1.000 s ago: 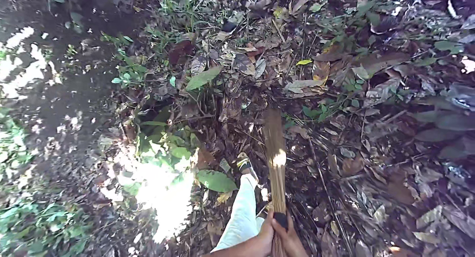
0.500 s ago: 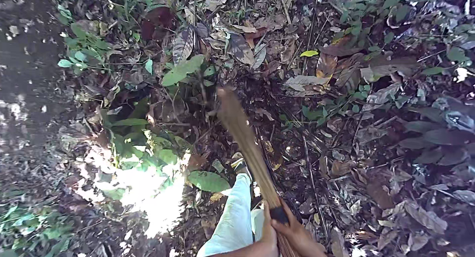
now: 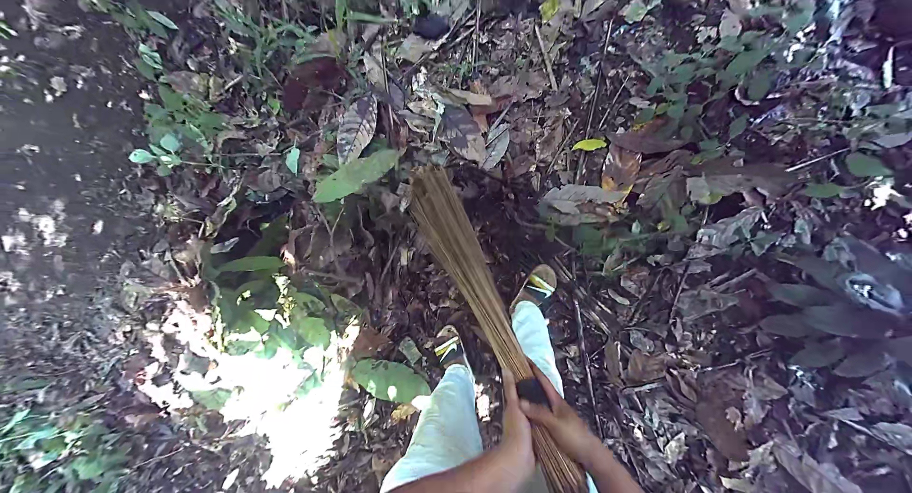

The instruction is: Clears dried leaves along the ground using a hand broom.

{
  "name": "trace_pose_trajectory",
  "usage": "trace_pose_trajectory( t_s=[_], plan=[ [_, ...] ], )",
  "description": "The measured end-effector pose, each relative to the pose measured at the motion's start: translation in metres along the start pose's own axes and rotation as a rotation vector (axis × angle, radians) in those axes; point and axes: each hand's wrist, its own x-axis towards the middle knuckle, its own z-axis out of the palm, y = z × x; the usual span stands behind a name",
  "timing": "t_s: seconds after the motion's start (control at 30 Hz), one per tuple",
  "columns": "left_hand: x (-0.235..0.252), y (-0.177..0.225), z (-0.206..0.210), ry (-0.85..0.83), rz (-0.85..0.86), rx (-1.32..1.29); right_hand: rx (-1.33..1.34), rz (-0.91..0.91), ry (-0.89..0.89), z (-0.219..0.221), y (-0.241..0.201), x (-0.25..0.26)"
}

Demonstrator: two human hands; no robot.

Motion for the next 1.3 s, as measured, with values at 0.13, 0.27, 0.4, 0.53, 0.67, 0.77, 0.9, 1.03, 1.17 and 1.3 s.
trace_pose_trajectory(
  t_s=[0.13, 0.27, 0.4, 0.53, 0.67, 0.77, 0.9, 1.03, 1.17, 1.3],
  plan=[
    [0.032, -0.001, 0.043, -0.245, -0.188, 0.175, 0.153, 0.047, 0.340, -0.030, -0.013, -0.016],
    [0.093, 0.059, 0.079, -0.127, 0.026, 0.012, 0.121, 0.089, 0.125, -0.067, -0.068, 0.096],
    [0.074, 0.075, 0.146, 0.134, 0.194, -0.238, -0.092, 0.096, -0.255, -0.120, -0.123, 0.113],
    [0.025, 0.047, 0.221, -0.001, -0.003, -0.138, -0.113, 0.058, -0.092, -0.197, -0.136, 0.025],
    [0.077, 0.039, 0.235, -0.246, -0.200, 0.004, -0.004, 0.058, 0.267, -0.210, -0.125, 0.024],
    [0.114, 0.085, 0.218, -0.165, -0.076, -0.007, 0.025, 0.062, 0.184, -0.194, -0.139, 0.105],
    [0.129, 0.131, 0.203, 0.113, 0.272, -0.409, -0.253, 0.092, -0.285, -0.162, -0.194, 0.180],
    [0.090, 0.146, 0.252, 0.090, 0.256, -0.466, -0.351, 0.011, -0.352, -0.201, -0.236, 0.149],
    [0.062, 0.132, 0.307, -0.178, 0.004, -0.308, -0.267, -0.120, -0.065, -0.270, -0.235, 0.080],
    [0.129, 0.160, 0.315, -0.345, -0.089, -0.167, -0.147, -0.101, 0.284, -0.267, -0.234, 0.126]
  ],
)
